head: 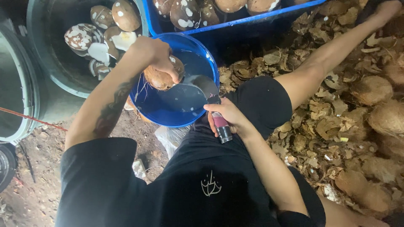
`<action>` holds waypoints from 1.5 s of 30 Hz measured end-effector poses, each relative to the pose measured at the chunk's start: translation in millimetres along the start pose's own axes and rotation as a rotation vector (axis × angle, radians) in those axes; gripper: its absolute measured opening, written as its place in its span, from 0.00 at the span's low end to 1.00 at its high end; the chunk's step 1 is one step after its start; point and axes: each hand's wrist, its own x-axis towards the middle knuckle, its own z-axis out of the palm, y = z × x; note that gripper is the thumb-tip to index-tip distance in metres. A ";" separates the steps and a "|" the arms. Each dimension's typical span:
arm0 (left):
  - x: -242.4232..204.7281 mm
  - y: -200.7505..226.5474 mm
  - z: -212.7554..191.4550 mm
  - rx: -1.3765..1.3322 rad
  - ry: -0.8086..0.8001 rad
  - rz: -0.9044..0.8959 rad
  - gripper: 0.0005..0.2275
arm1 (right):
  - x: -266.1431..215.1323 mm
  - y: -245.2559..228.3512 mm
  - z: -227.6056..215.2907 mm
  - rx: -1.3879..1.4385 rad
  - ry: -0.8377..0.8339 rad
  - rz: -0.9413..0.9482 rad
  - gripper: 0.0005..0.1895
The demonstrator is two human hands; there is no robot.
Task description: A person sits on the floor and uses a large knife to shave the outer husk off coconuts before placing them in a crate.
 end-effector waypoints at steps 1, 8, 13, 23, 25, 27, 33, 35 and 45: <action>1.3 2.1 1.0 0.015 0.017 0.007 0.40 | 0.3 0.8 -0.5 0.004 0.004 0.004 0.09; 6.8 17.7 -10.6 0.106 0.014 0.033 0.34 | -2.4 -2.8 5.4 -0.058 0.026 -0.004 0.08; 9.4 25.9 -20.7 0.118 -0.031 0.006 0.32 | -1.6 -2.2 2.4 -0.011 0.014 -0.011 0.09; 15.5 41.2 -35.3 0.226 -0.095 -0.037 0.35 | 1.2 -1.4 -1.9 -0.007 -0.012 -0.004 0.12; 14.0 42.8 -35.2 0.228 -0.093 -0.039 0.34 | 0.7 -1.2 -1.7 -0.010 -0.011 -0.007 0.12; 13.7 43.3 -35.5 0.228 -0.092 -0.041 0.33 | 1.2 -1.5 -1.2 -0.014 -0.012 -0.008 0.12; 21.7 42.8 -30.0 0.247 -0.108 -0.025 0.33 | 0.7 -2.5 0.1 -0.035 -0.022 -0.009 0.13; 21.3 42.4 -29.7 0.239 -0.121 -0.024 0.33 | 0.8 -2.7 -0.3 -0.022 -0.033 0.002 0.14; 24.8 28.5 -14.8 0.181 -0.030 0.028 0.40 | 0.7 -1.7 1.3 -0.025 -0.004 0.020 0.10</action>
